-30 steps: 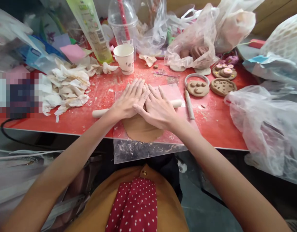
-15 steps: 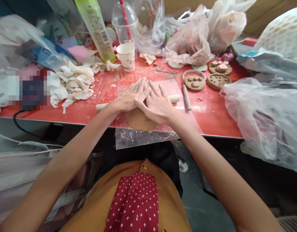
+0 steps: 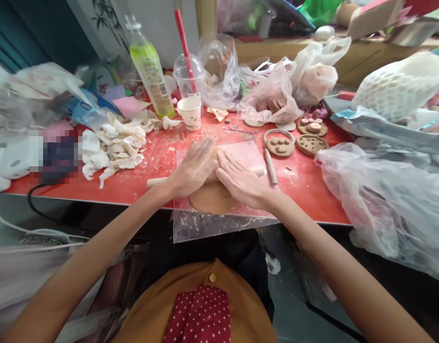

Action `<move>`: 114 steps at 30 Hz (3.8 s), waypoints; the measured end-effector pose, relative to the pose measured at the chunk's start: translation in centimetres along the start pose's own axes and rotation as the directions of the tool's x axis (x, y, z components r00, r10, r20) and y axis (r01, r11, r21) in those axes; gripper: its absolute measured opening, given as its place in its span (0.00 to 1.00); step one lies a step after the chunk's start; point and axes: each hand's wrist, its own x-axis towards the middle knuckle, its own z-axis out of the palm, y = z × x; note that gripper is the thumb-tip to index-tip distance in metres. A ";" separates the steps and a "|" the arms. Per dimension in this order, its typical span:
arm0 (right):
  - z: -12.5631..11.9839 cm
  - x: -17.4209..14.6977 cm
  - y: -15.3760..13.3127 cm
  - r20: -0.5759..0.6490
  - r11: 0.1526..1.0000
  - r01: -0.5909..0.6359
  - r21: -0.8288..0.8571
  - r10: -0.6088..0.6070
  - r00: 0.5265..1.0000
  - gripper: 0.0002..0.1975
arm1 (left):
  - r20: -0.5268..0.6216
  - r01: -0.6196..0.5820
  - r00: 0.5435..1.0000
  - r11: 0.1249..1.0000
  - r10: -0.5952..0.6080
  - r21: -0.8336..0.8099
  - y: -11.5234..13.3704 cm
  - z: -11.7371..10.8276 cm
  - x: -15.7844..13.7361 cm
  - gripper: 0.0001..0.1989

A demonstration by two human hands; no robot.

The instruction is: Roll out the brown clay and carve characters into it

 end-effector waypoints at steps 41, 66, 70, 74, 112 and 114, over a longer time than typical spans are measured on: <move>0.2 2.7 2.1 -0.148 0.977 0.017 -0.215 -0.050 0.988 0.33 | -0.262 -0.107 0.956 0.988 0.134 0.115 -0.5 -0.5 2.2 0.23; 0.2 5.4 3.7 -0.237 0.931 -0.184 -0.315 0.111 0.965 0.38 | -0.244 0.364 0.914 0.922 -0.324 0.136 -3.6 -2.1 3.7 0.20; 0.3 5.8 4.0 -0.246 0.937 -0.106 -0.334 0.022 0.969 0.37 | -0.214 0.339 0.929 0.927 -0.303 0.161 -3.7 -2.2 4.0 0.22; 0.5 5.1 3.7 -0.261 0.937 -0.193 -0.290 0.117 0.958 0.37 | -0.217 0.339 0.930 0.919 -0.296 0.203 -3.2 -2.3 3.0 0.23; -0.8 2.4 2.7 -0.081 0.959 -0.122 -0.256 0.105 0.991 0.38 | 0.068 0.234 0.964 0.941 -0.257 0.244 -1.3 -1.6 -3.6 0.30; -0.8 3.1 2.9 -0.049 0.955 -0.163 -0.248 0.156 0.987 0.39 | 0.082 0.287 0.947 0.931 -0.312 0.224 -1.7 -1.6 -3.0 0.31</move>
